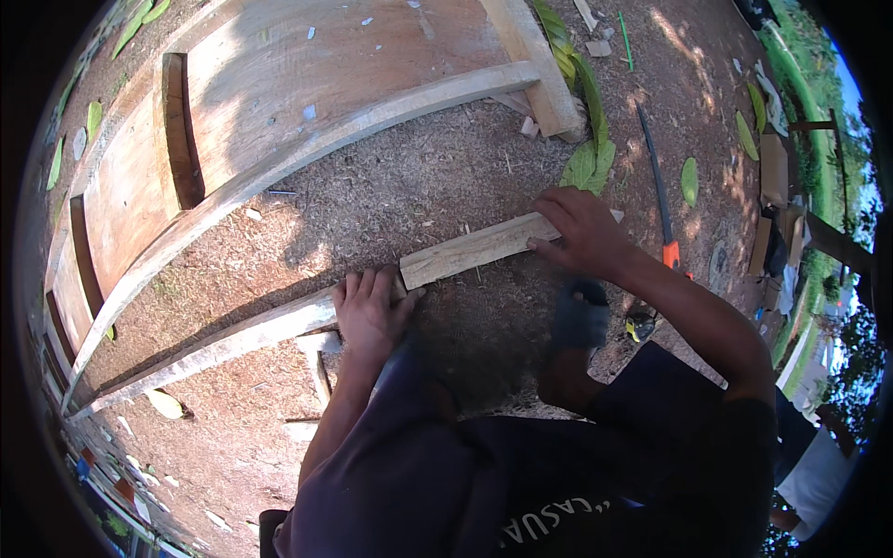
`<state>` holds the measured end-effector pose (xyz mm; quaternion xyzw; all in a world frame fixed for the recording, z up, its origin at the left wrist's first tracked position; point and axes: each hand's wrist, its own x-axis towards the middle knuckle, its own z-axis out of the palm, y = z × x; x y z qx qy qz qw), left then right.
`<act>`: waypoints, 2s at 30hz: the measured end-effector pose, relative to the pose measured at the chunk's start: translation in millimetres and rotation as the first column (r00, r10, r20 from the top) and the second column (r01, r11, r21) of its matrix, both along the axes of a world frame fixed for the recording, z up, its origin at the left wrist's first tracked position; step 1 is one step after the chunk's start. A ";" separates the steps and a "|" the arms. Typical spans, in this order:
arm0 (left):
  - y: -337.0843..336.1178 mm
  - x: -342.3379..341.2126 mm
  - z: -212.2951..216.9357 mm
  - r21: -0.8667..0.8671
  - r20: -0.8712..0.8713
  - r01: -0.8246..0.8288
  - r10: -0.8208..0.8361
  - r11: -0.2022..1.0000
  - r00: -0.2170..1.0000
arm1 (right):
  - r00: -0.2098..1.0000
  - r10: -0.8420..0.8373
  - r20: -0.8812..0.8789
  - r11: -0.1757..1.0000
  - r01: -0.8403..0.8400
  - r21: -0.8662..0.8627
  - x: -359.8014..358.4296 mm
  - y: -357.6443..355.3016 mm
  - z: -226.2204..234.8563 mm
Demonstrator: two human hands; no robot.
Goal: The person assembles a wooden frame by fitting small wooden pieces into slots, using a hammer to secure them, and measuring with a tape measure. The person adjusts and aligns the pieces to ensure a proper fit.
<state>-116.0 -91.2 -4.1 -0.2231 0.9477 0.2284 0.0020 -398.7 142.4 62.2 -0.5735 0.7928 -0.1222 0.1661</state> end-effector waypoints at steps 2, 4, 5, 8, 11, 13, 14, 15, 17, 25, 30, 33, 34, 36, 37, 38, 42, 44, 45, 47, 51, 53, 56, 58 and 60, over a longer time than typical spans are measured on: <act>1.8 1.5 1.1 -0.017 0.003 -0.012 0.012 1.000 1.000 | 0.996 0.073 0.056 0.997 -0.073 -0.007 15.4 -17.5 -3.8; 3.5 1.5 -0.6 -0.013 0.002 -0.017 0.017 1.000 1.000 | 0.992 0.120 0.027 0.993 -0.120 -0.003 30.3 -24.0 -13.5; 3.1 1.1 -1.6 -0.007 0.008 -0.013 0.013 1.000 1.000 | 0.990 0.143 0.013 0.990 -0.143 0.000 35.9 -24.6 -19.2; 1.2 1.4 -1.2 0.002 0.032 -0.013 0.013 1.000 0.999 | 0.989 0.151 0.000 0.989 -0.150 0.005 46.1 -27.6 -30.6; 1.4 -4.5 2.9 0.003 0.063 0.004 -0.004 1.000 0.998 | 0.992 0.127 0.019 0.991 -0.128 0.040 50.8 -30.1 -35.9; 1.3 -6.6 9.1 -0.003 0.118 0.028 -0.027 1.000 0.993 | 0.992 0.081 0.101 0.996 -0.085 0.032 48.4 -33.3 -32.1; 0.9 -7.8 11.6 0.017 0.137 0.021 -0.023 1.000 0.990 | 0.988 0.059 0.142 0.998 -0.063 0.029 46.3 -34.3 -31.2; 1.4 -10.2 14.0 0.041 0.153 0.016 -0.022 0.999 0.988 | 0.999 0.026 0.043 0.999 -0.026 0.017 38.9 -27.1 -38.8; 0.2 -10.8 20.0 0.082 0.178 0.002 -0.017 0.997 0.984 | 0.990 -0.131 -0.058 0.991 0.128 -0.047 14.7 -15.6 -54.2; -21.8 -34.5 48.5 0.268 0.185 -0.100 0.051 0.958 0.981 | 0.762 -0.646 0.031 0.749 0.641 -0.167 -64.8 -35.4 -27.3; -49.6 -85.0 58.5 0.285 0.230 -0.186 0.122 0.940 0.966 | 0.701 -0.703 0.121 0.706 0.665 0.245 -85.1 -67.9 -10.8; -56.6 -105.5 57.1 0.125 -0.033 -0.086 0.091 0.988 0.995 | 0.801 -0.598 0.045 0.800 0.591 0.103 -93.5 -61.3 -24.0; -60.7 -113.3 57.8 0.014 -0.145 -0.031 0.032 0.999 0.989 | 0.841 -0.541 -0.012 0.840 0.542 0.028 -95.0 -53.5 -27.1; -71.6 -131.8 53.9 -0.171 -0.263 0.008 -0.054 0.985 0.963 | 0.895 -0.424 -0.135 0.905 0.412 -0.108 -99.0 -35.8 -32.4; -79.3 -144.3 51.0 -0.242 -0.277 0.004 -0.073 0.970 0.958 | 0.880 -0.464 -0.098 0.886 0.464 -0.029 -103.3 -28.0 -35.5; -84.5 -155.5 48.9 -0.311 -0.291 -0.003 -0.092 0.950 0.952 | 0.861 -0.505 -0.064 0.860 0.508 0.053 -109.7 -21.1 -38.9; -99.0 -184.1 35.7 -0.316 -0.033 0.078 -0.093 0.945 0.995 | 0.833 -0.553 0.034 0.833 0.550 0.062 -127.6 -14.8 -66.0; -110.8 -195.7 29.0 -0.298 0.076 0.174 -0.158 0.939 0.984 | 0.888 -0.454 -0.073 0.890 0.456 0.009 -137.3 -7.8 -79.3; -115.0 -198.7 26.3 -0.278 0.071 0.153 -0.138 0.948 0.988 | 0.906 -0.404 -0.123 0.914 0.406 -0.015 -136.3 -8.3 -80.6; -121.0 -201.5 21.6 -0.242 0.063 0.111 -0.098 0.964 0.993 | 0.902 -0.407 -0.145 0.910 0.413 0.016 -133.5 -6.9 -81.2; -123.5 -205.4 26.7 -0.170 0.132 0.161 -0.140 0.972 0.981 | 0.892 -0.410 -0.189 0.905 0.424 0.040 -128.1 -11.2 -87.0; -120.6 -203.4 33.0 -0.184 0.095 0.155 -0.139 0.971 0.986 | 0.882 -0.439 -0.173 0.889 0.454 0.055 -121.2 -12.4 -78.9; -115.2 -204.5 41.8 -0.188 0.117 0.131 -0.110 0.973 0.987 | 0.876 -0.463 -0.137 0.881 0.472 0.041 -101.6 -4.1 -78.2; -113.2 -203.7 46.4 -0.193 0.127 0.133 -0.110 0.972 0.986 | 0.886 -0.455 -0.084 0.887 0.460 0.040 -88.5 0.5 -76.4; -111.7 -202.0 49.8 -0.188 0.144 0.131 -0.105 0.973 0.984 | 0.890 -0.454 -0.048 0.891 0.453 -0.021 -75.1 3.6 -72.2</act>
